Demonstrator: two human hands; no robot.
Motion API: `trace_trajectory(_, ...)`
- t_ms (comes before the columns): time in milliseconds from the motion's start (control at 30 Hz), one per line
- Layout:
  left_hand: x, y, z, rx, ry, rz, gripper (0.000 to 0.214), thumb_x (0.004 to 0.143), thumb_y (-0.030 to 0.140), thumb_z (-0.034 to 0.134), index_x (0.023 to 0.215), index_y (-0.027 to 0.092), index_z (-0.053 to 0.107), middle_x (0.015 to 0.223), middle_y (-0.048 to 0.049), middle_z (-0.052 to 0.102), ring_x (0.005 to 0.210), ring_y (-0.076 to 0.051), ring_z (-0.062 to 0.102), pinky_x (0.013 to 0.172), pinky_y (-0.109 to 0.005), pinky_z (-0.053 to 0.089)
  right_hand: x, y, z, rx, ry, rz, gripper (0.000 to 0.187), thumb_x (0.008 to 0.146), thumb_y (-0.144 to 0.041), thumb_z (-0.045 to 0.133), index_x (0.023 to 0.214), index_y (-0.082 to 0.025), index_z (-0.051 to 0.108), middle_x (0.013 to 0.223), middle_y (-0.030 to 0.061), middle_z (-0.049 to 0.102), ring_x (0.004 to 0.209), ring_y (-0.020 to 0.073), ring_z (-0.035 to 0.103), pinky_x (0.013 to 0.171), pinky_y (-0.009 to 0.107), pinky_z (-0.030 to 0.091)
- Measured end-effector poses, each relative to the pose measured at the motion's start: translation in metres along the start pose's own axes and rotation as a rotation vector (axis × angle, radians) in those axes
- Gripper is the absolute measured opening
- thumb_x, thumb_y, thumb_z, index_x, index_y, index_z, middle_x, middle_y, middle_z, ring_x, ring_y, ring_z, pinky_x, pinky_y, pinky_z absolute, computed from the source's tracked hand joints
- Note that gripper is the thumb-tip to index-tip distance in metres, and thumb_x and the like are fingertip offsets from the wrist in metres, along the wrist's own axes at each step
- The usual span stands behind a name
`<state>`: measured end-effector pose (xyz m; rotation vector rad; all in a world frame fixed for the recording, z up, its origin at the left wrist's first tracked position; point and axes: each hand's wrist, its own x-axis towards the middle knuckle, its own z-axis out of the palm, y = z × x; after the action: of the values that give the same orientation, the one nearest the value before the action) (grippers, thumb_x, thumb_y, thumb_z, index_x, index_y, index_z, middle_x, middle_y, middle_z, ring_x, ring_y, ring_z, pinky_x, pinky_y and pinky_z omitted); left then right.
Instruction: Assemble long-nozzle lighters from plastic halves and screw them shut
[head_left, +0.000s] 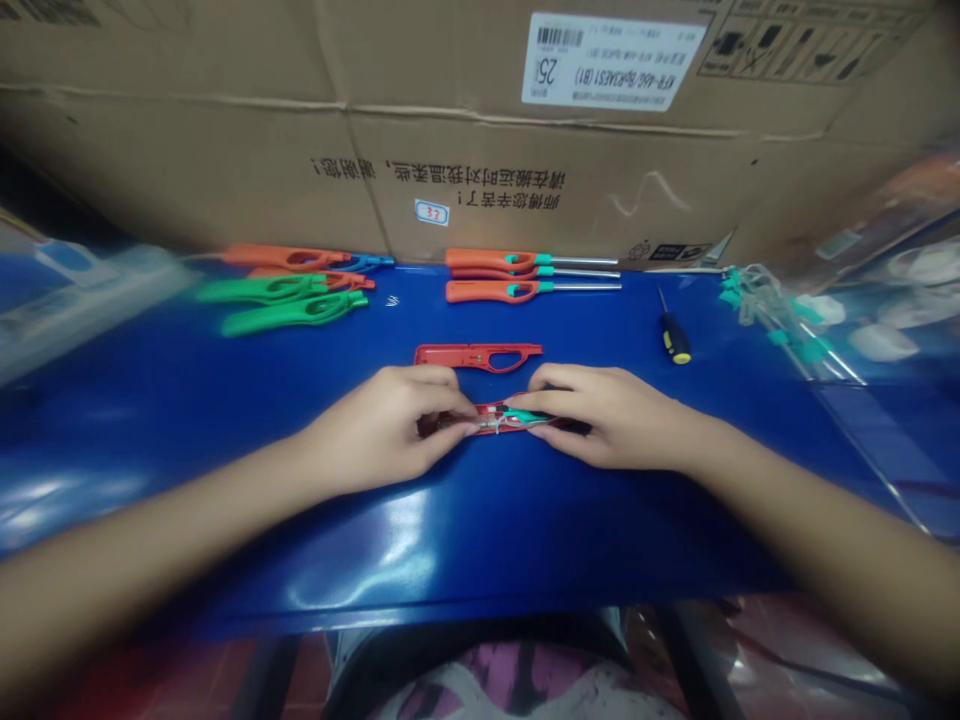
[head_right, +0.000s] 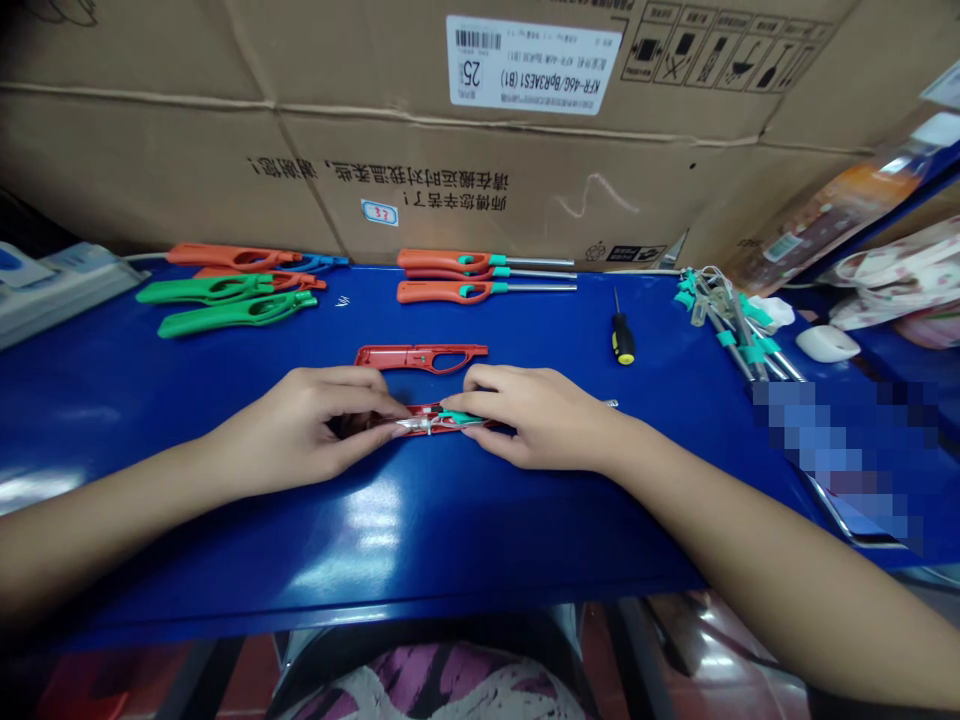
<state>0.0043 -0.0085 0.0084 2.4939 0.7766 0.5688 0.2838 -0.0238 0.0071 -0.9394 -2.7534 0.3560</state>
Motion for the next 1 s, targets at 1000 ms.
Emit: trace_trajectory(1000,0.001,-0.002,-0.013,0.048,-0.119,-0.001,0.016,0.094,0.024,0.065,0.101,0.021,0.080,0.088,-0.0051,0.073,0.075,-0.016,0.069,0.070,-0.026,0.054,-0.002,-0.004,-0.006,-0.045,-0.061,-0.094,0.050,0.098,-0.034,0.059,0.147,-0.026,0.054,0.130,0.0157,0.056,0.114,0.0282,0.056,0.094,0.047,0.052)
